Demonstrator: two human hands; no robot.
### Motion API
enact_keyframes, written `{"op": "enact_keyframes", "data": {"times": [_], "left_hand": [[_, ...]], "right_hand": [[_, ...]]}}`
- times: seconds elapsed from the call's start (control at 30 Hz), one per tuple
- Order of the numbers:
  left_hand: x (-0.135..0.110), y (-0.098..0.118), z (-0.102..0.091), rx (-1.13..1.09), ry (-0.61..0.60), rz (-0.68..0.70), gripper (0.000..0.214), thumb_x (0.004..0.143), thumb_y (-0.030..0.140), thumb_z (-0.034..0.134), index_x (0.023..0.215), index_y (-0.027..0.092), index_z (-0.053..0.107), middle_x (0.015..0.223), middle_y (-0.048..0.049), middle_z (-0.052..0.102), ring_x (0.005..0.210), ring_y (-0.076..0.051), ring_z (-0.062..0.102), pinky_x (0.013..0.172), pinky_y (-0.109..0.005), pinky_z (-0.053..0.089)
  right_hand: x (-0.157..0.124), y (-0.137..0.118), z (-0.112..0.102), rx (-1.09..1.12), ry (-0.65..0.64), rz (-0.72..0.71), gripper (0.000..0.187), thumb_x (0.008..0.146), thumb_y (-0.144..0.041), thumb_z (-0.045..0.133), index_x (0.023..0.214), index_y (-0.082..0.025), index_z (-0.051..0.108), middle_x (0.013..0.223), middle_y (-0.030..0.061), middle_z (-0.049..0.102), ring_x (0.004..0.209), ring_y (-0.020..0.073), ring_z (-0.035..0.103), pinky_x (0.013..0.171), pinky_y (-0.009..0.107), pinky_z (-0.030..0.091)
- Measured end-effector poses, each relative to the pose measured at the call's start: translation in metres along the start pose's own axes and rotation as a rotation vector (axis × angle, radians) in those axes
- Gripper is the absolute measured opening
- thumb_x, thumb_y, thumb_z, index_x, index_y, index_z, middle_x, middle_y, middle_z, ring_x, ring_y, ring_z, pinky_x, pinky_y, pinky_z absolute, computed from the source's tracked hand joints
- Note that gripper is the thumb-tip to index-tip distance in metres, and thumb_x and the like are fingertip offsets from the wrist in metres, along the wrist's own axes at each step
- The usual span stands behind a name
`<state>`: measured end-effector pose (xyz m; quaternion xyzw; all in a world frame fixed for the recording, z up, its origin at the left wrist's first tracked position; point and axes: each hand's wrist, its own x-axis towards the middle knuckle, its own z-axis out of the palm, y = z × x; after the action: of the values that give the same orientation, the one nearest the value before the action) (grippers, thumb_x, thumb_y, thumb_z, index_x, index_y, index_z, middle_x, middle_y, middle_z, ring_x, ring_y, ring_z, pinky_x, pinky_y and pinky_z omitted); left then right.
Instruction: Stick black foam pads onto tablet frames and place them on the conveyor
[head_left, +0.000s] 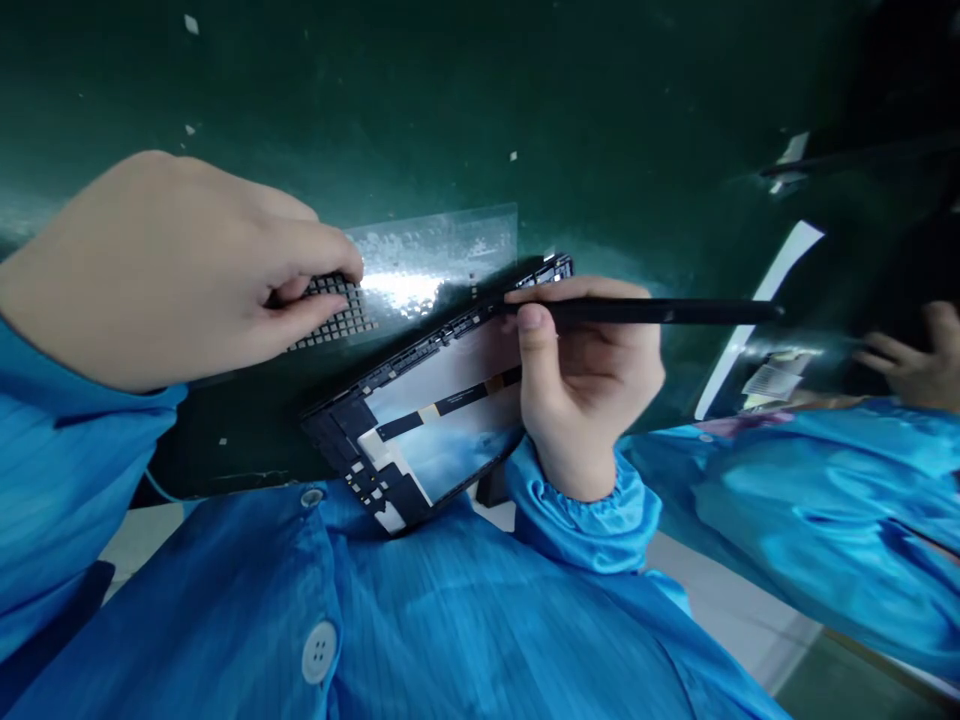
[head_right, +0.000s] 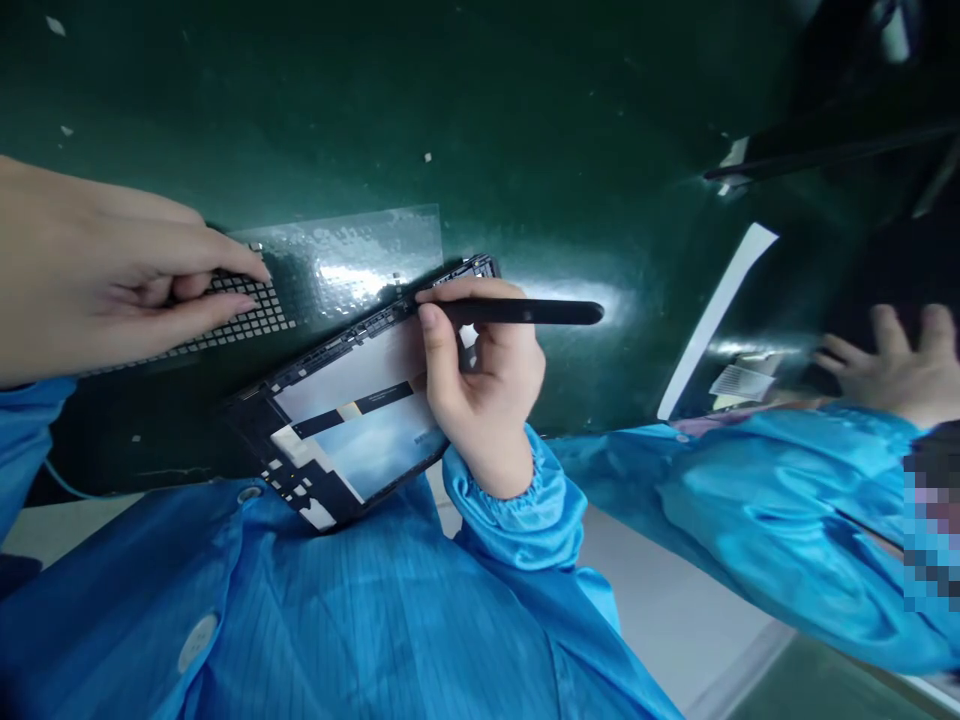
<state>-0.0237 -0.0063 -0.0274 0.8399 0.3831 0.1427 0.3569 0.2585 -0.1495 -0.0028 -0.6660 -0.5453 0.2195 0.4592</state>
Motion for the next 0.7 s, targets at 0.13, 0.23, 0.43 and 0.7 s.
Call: {"op": "enact_keyframes", "data": {"times": [0.13, 0.23, 0.43, 0.7], "left_hand": [[0.007, 0.008, -0.004, 0.199, -0.164, 0.131, 0.071, 0.106, 0.065, 0.03, 0.117, 0.02, 0.085, 0.079, -0.0028, 0.056, 0.096, -0.034, 0.077, 0.108, -0.071, 0.053], [0.013, 0.018, -0.007, 0.207, -0.199, 0.107, 0.06, 0.101, 0.056, 0.035, 0.11, 0.022, 0.084, 0.079, -0.0046, 0.057, 0.088, -0.031, 0.072, 0.107, -0.065, 0.056], [0.019, 0.032, -0.01, 0.282, -0.31, 0.038, 0.039, 0.097, 0.041, 0.048, 0.098, 0.018, 0.081, 0.079, -0.003, 0.053, 0.099, -0.032, 0.073, 0.108, -0.06, 0.056], [0.017, 0.024, -0.009, 0.398, -0.286, 0.082, 0.041, 0.102, 0.043, 0.047, 0.109, 0.024, 0.082, 0.083, -0.0045, 0.061, 0.093, -0.03, 0.073, 0.098, -0.05, 0.06]], "right_hand": [[0.019, -0.026, 0.003, 0.046, -0.173, 0.033, 0.011, 0.106, -0.029, 0.078, 0.117, -0.032, 0.079, 0.114, 0.0014, 0.082, 0.11, 0.0239, 0.081, 0.107, 0.046, 0.069], [0.039, -0.032, 0.015, 0.052, -0.462, -0.023, 0.007, 0.104, -0.03, 0.081, 0.111, -0.03, 0.081, 0.112, 0.0017, 0.085, 0.106, 0.0241, 0.083, 0.104, 0.044, 0.071], [0.055, -0.022, 0.03, 0.01, -0.67, -0.095, 0.008, 0.104, -0.03, 0.08, 0.112, -0.028, 0.081, 0.113, 0.0014, 0.087, 0.109, 0.0246, 0.084, 0.1, 0.042, 0.072], [0.059, -0.021, 0.03, -0.025, -0.717, -0.159, 0.007, 0.105, -0.026, 0.076, 0.11, -0.028, 0.081, 0.111, 0.001, 0.088, 0.104, 0.0225, 0.085, 0.093, 0.037, 0.072]]}}
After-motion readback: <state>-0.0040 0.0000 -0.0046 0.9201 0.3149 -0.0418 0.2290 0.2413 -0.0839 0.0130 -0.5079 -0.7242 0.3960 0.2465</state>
